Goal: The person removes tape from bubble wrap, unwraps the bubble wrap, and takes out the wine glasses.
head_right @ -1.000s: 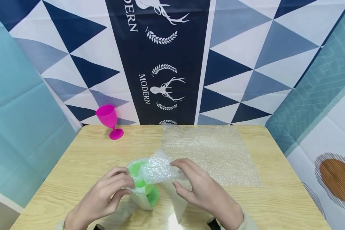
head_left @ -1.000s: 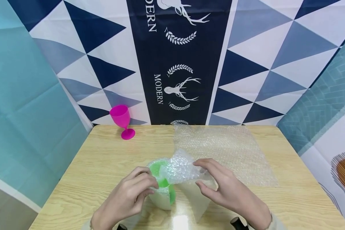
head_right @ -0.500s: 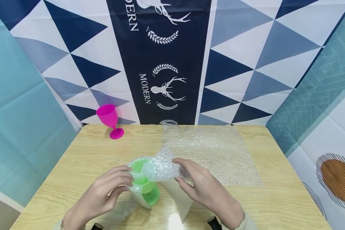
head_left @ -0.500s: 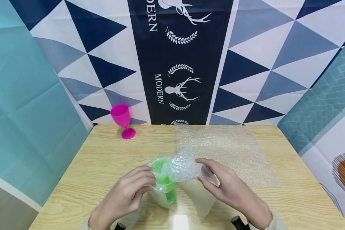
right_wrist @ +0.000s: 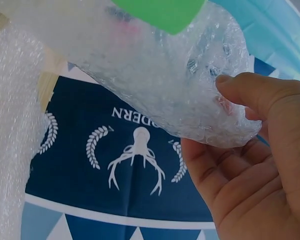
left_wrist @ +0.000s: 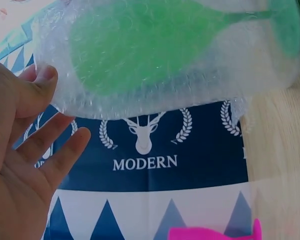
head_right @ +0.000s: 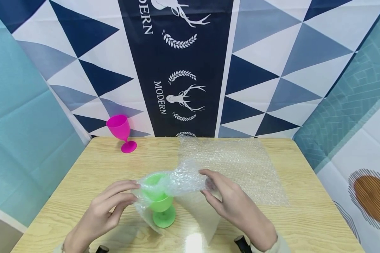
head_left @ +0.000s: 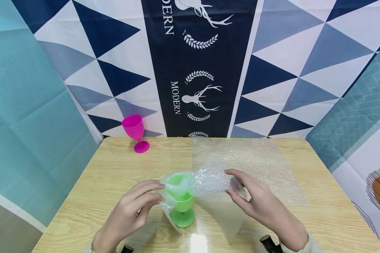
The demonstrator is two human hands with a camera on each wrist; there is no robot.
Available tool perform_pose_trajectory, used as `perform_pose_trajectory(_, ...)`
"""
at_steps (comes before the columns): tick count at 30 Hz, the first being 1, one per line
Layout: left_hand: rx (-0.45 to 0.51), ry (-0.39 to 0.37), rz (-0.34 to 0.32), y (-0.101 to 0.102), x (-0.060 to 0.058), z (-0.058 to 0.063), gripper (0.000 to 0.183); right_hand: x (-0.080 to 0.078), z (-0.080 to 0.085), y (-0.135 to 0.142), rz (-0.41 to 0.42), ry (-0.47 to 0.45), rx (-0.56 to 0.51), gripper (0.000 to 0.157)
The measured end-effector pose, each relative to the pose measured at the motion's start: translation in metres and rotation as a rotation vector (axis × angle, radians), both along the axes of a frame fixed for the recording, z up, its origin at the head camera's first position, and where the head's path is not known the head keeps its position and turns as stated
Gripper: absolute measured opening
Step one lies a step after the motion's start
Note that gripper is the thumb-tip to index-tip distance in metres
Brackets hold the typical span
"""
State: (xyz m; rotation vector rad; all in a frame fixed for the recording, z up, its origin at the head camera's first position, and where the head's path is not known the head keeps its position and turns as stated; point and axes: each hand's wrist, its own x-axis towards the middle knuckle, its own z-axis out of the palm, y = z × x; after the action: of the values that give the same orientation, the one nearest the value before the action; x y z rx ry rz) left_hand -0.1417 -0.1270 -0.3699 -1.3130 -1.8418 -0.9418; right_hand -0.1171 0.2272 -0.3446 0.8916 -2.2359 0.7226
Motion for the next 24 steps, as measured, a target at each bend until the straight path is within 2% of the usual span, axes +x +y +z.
perform_pose_trajectory(5, 0.023, -0.016, 0.015, -0.006, 0.001, 0.002, 0.021, 0.004, 0.002, 0.006, -0.056, -0.027, 0.004, 0.053)
perform_pose_trajectory(9, 0.028, -0.057, 0.063, -0.005, 0.006, 0.004, 0.021, 0.006, 0.001, 0.007, -0.045, -0.045, -0.009, 0.058)
perform_pose_trajectory(13, 0.011, -0.058, 0.127, 0.006, 0.014, 0.003, 0.041, 0.005, -0.001, 0.005, 0.003, -0.028, -0.041, 0.061)
perform_pose_trajectory(16, -0.008, -0.057, 0.212, 0.017, 0.019, 0.0, 0.051, 0.003, -0.002, 0.003, 0.015, 0.009, -0.051, 0.063)
perform_pose_trajectory(18, -0.009, -0.051, 0.278, 0.022, 0.02, -0.003, 0.046, 0.003, -0.003, 0.002, 0.013, 0.03, -0.052, 0.064)
perform_pose_trajectory(20, 0.011, -0.042, 0.318, 0.023, 0.02, -0.005, 0.033, 0.003, -0.002, 0.002, 0.013, 0.034, -0.054, 0.064)
perform_pose_trajectory(22, 0.042, -0.033, 0.337, 0.022, 0.019, -0.006, 0.025, 0.004, -0.002, 0.002, 0.007, 0.024, -0.056, 0.064)
perform_pose_trajectory(24, 0.078, -0.018, 0.337, 0.02, 0.018, -0.007, 0.03, 0.004, -0.002, 0.003, 0.001, 0.036, -0.063, 0.063)
